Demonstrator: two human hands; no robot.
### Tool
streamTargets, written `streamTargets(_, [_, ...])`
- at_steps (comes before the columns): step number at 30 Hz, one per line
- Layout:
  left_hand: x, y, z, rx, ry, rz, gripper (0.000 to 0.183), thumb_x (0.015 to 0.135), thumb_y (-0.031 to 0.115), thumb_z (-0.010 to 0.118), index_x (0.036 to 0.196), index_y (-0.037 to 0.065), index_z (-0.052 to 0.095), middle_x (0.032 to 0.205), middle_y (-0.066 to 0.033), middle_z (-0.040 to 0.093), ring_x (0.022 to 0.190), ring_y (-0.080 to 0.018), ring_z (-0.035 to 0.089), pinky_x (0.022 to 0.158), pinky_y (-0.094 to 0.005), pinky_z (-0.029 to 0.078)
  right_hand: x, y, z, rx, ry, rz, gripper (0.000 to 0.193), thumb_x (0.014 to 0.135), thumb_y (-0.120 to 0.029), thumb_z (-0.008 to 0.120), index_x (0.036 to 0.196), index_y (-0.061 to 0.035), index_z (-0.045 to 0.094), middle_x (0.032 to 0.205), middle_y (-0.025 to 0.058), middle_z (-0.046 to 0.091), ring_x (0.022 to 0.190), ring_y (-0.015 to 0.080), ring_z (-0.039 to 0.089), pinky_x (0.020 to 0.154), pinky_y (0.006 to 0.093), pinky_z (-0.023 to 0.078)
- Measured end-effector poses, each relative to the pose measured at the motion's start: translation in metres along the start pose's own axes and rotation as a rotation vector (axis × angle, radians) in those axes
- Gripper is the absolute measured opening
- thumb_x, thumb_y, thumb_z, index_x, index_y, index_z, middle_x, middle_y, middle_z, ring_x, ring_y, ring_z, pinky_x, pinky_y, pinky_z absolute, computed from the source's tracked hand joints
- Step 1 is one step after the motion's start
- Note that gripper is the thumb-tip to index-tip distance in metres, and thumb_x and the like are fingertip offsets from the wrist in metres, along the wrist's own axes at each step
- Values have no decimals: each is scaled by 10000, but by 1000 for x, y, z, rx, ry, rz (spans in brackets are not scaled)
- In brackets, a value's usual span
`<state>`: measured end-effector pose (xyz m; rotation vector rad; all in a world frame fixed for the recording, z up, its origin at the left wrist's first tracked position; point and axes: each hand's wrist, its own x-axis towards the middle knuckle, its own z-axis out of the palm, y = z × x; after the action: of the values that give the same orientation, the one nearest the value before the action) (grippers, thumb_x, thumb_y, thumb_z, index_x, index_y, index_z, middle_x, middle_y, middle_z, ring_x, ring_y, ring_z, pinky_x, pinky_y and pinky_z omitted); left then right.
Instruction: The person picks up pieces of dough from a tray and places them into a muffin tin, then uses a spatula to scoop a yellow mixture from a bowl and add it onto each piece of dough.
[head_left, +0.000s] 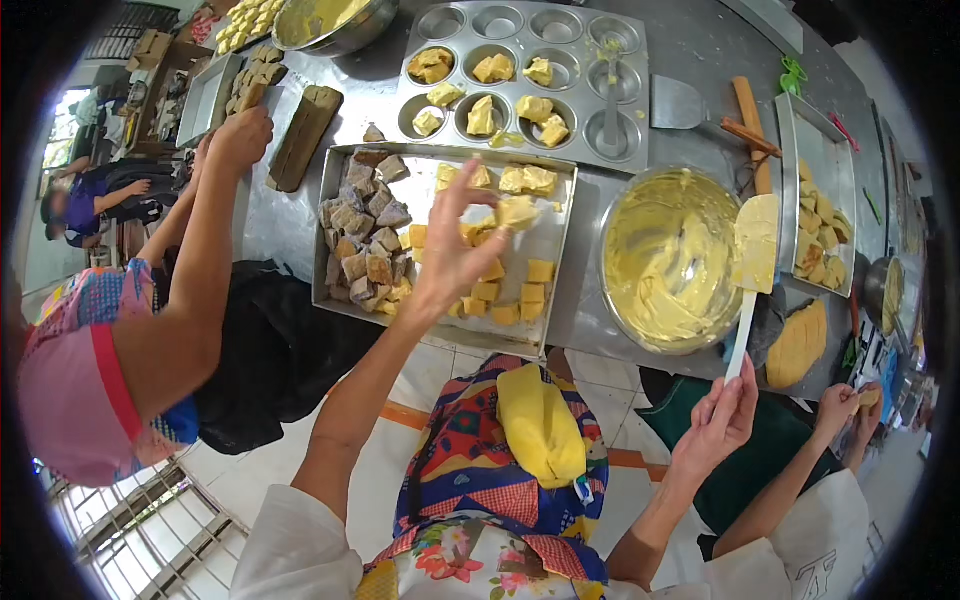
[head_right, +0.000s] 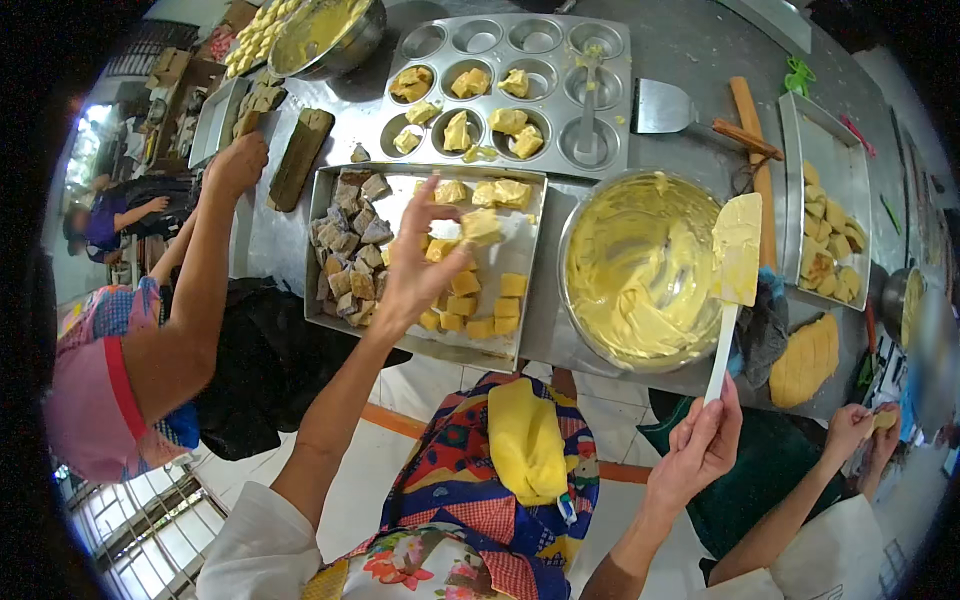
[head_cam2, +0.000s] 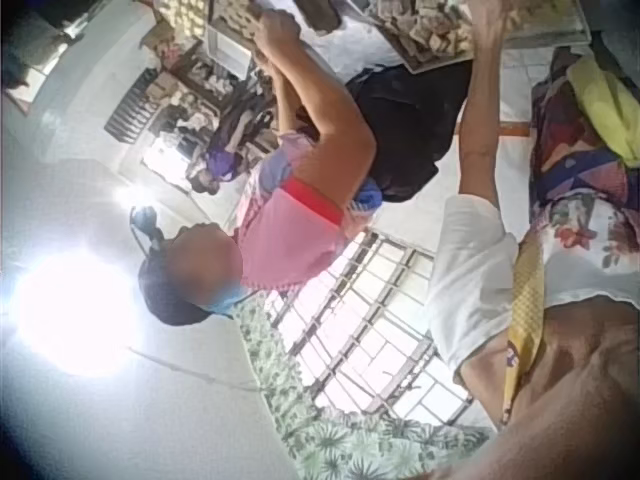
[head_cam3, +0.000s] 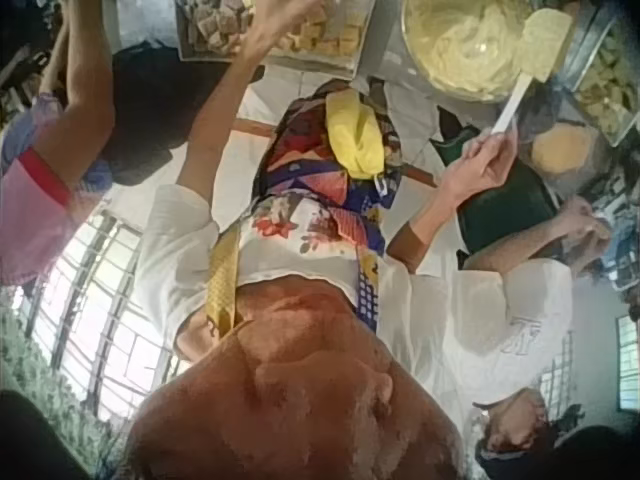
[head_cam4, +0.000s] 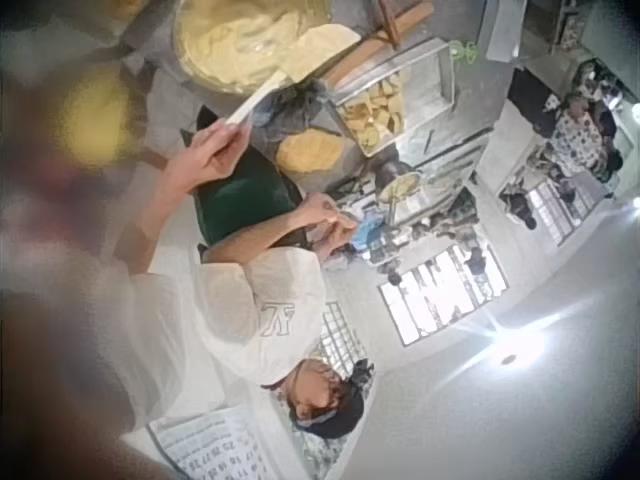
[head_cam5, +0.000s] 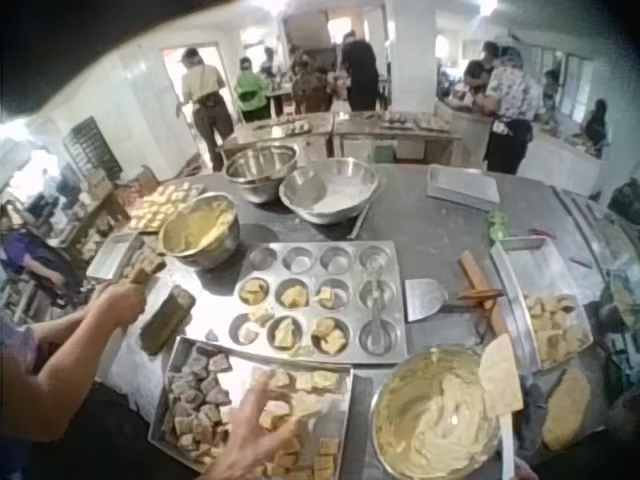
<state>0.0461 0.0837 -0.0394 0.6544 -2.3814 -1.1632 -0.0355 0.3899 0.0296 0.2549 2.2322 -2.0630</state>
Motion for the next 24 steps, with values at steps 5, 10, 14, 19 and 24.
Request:
streamTargets(5, [17, -13, 31, 100, -77, 106, 796, 688, 29, 671, 1397, 87, 313, 1012, -65, 621, 1031, -258, 486, 961, -391, 339, -4, 10, 12, -11, -5, -29, 273, 955, -143, 490, 1192, -19, 550, 697, -26, 478, 488, -15, 251, 400, 145, 163])
streamTargets(10, [21, -11, 39, 182, -121, 139, 792, 670, -4, 679, 1380, 115, 349, 1020, -47, 636, 986, -253, 496, 906, -387, 365, -5, 13, 11, -43, 6, -20, 272, 955, -139, 485, 1184, -6, 550, 697, -21, 490, 491, -19, 269, 405, 138, 175])
streamTargets(14, [24, -12, 39, 324, -75, 195, 803, 646, -27, 682, 1370, 111, 363, 1026, -43, 625, 962, -248, 504, 879, -377, 380, -1, 13, 10, -70, 9, -16, 270, 956, -142, 483, 1175, -1, 554, 733, -6, 537, 498, -25, 292, 409, 131, 186])
streamTargets(19, [24, -7, 42, 374, -24, 184, 819, 629, -25, 685, 1371, 99, 361, 1032, -46, 593, 947, -252, 510, 867, -376, 388, 7, 18, 4, -86, -17, -20, 265, 957, -137, 478, 1166, 3, 562, 760, 6, 565, 506, -25, 298, 412, 128, 193])
streamTargets(24, [23, -3, 39, 414, -110, 234, 816, 630, -34, 672, 1373, 89, 357, 1027, -55, 588, 936, -260, 512, 855, -380, 395, 2, 16, 3, -144, 1, -24, 264, 957, -129, 473, 1168, 1, 565, 730, -7, 536, 513, -23, 301, 417, 123, 198])
